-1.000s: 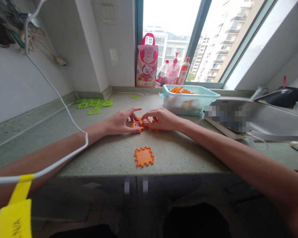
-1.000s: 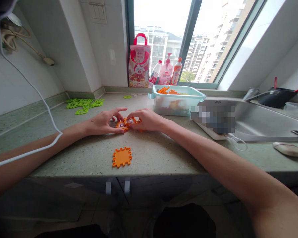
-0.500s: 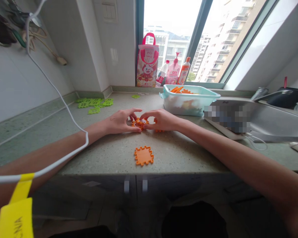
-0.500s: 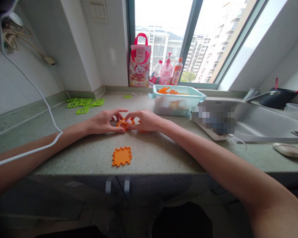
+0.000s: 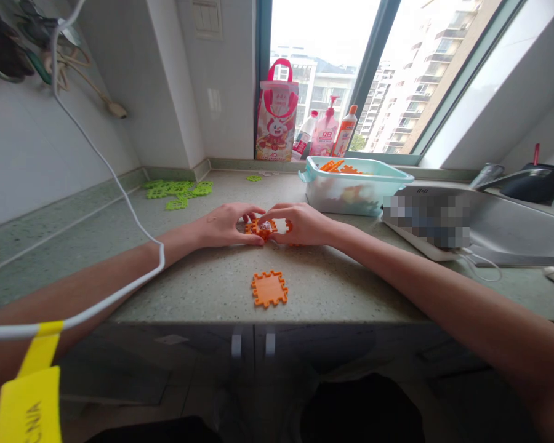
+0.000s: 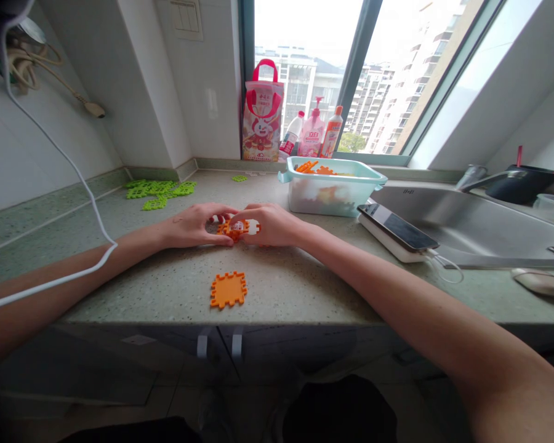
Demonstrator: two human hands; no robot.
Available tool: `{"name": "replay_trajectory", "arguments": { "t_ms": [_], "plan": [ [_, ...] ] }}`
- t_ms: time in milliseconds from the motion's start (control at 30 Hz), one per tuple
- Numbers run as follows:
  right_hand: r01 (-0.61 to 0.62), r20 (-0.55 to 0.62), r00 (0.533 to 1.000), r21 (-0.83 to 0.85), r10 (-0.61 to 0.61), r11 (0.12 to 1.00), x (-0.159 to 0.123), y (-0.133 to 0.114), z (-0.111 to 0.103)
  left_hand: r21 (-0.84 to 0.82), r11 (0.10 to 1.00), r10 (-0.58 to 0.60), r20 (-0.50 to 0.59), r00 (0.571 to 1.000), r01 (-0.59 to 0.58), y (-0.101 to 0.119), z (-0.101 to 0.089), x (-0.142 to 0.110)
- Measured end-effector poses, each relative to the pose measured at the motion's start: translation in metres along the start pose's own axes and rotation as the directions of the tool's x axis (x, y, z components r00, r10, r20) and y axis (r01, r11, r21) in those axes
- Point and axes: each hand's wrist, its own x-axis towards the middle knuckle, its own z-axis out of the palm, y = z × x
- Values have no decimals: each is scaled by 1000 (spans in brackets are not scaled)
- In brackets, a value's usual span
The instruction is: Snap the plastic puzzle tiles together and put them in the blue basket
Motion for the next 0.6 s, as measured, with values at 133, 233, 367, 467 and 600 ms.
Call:
{"name": "replay_trajectory", "arguments": {
  "t_ms": [133, 233, 367, 467, 600],
  "plan": [
    [26, -7, 1000, 9, -26, 1000, 0, 0, 1, 20, 1000, 20, 2, 1000, -20, -1, 0, 1],
    [25, -5, 1000, 17, -25, 1000, 0, 0, 1, 20, 1000, 6, 2, 1000, -6, -1, 0, 1],
    [-5, 12, 1000, -4, 5, 1000, 0, 1, 0, 7, 1000, 12, -1, 1000, -12, -3, 0, 0],
    [-9, 46, 999, 13, 8, 1000, 1, 1, -1, 15, 1000, 14, -7, 1000, -14, -3, 0, 1],
    [-6, 59, 998, 15, 5, 1000, 0, 1, -3, 11, 1000, 12, -6, 1000, -12, -1, -1, 0]
  ]
}}
